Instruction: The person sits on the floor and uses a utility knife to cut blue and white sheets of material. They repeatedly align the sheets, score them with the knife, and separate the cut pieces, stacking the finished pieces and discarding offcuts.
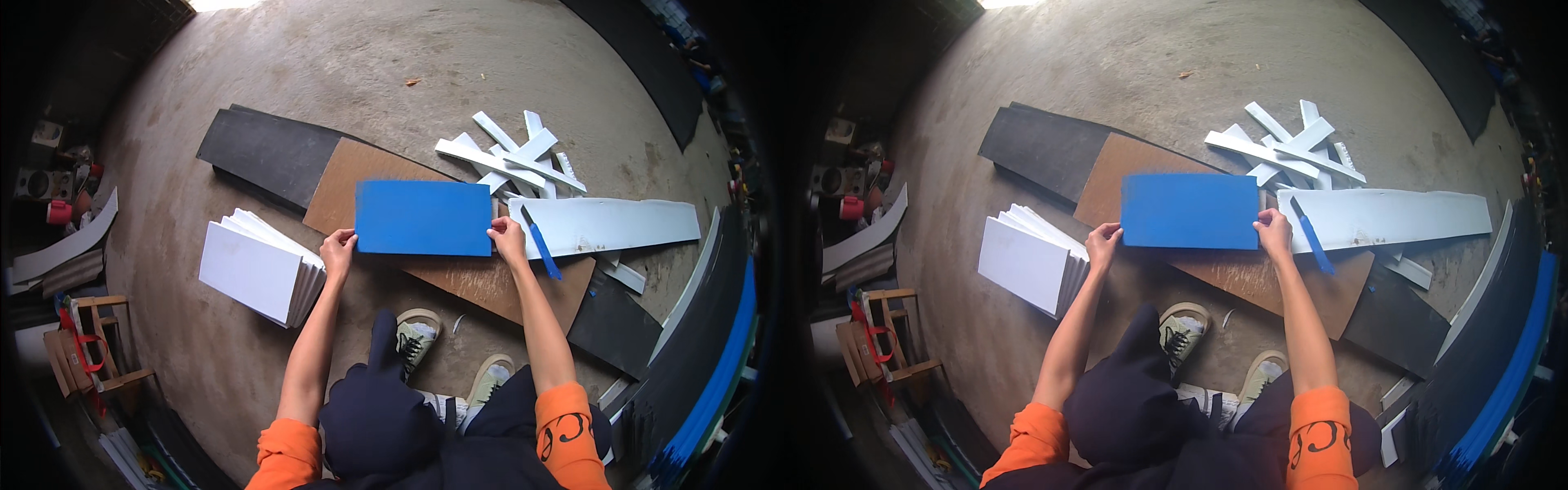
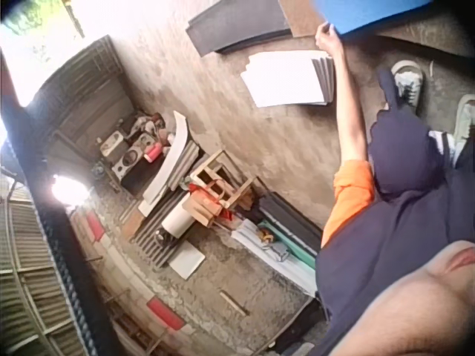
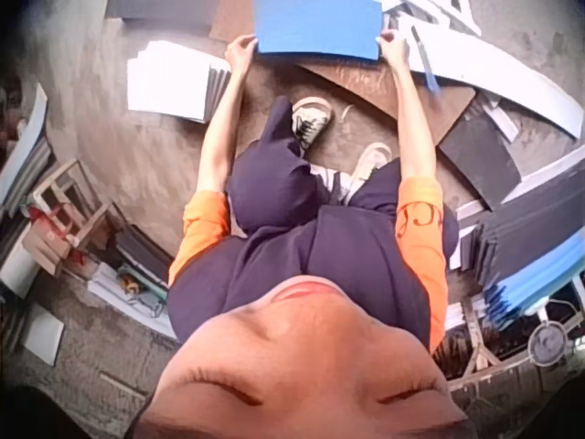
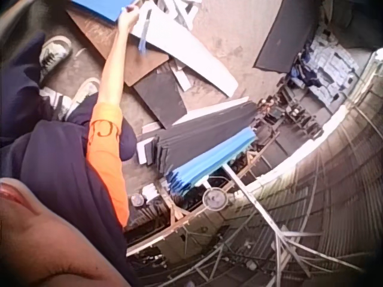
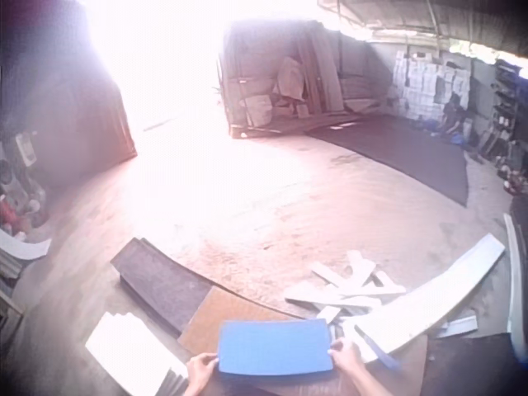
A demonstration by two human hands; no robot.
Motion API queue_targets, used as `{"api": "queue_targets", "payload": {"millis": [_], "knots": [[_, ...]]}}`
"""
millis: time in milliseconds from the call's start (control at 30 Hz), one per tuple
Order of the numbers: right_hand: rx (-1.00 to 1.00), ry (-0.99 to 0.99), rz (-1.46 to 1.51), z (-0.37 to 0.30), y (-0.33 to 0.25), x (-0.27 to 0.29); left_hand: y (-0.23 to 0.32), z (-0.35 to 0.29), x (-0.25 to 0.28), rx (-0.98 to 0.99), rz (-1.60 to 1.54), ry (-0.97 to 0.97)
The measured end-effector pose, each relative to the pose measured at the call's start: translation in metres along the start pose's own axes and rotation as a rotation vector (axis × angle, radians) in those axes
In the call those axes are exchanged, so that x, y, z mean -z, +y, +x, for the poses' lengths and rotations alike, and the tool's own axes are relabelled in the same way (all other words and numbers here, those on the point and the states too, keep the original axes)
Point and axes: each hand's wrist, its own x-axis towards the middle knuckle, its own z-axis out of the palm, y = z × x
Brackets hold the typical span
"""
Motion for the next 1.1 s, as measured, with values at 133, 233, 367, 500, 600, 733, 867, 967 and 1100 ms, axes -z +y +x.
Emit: {"api": "queue_targets", "payload": {"millis": [133, 233, 367, 500, 600, 733, 867, 967, 1100], "knots": [[0.009, -0.039, 0.119, 0.0, 0.006, 0.0, -0.002, -0.002, -0.001, -0.003, 0.008, -0.046], [0.037, 0.008, 0.056, 0.003, 0.003, -0.002, -0.001, 0.004, 0.002, 0.052, 0.032, -0.125], [-0.04, -0.002, 0.076, 0.0, -0.002, -0.001, 0.056, 0.003, -0.021, -0.395, 0.434, -0.095], [-0.006, 0.006, 0.032, 0.004, 0.003, -0.002, 0.133, -0.001, -0.082, -0.861, 0.524, -0.425], [0.025, -0.002, 0.066, 0.004, 0.002, 0.0, 0.146, -0.006, -0.131, -0.808, 0.6, -0.595], [0.013, -0.005, 0.088, 0.002, 0.002, -0.002, 0.139, -0.006, -0.145, -0.751, 0.628, -0.677], [0.042, -0.034, 0.109, 0.0, 0.004, 0.007, 0.139, -0.007, -0.152, -0.723, 0.62, -0.694], [0.205, -0.013, 0.077, -0.003, 0.004, 0.016, 0.142, -0.006, -0.156, -0.687, 0.622, -0.701], [0.26, 0.349, -0.366, -0.029, -0.013, 0.072, 0.142, -0.008, -0.147, -0.656, 0.634, -0.672]]}}
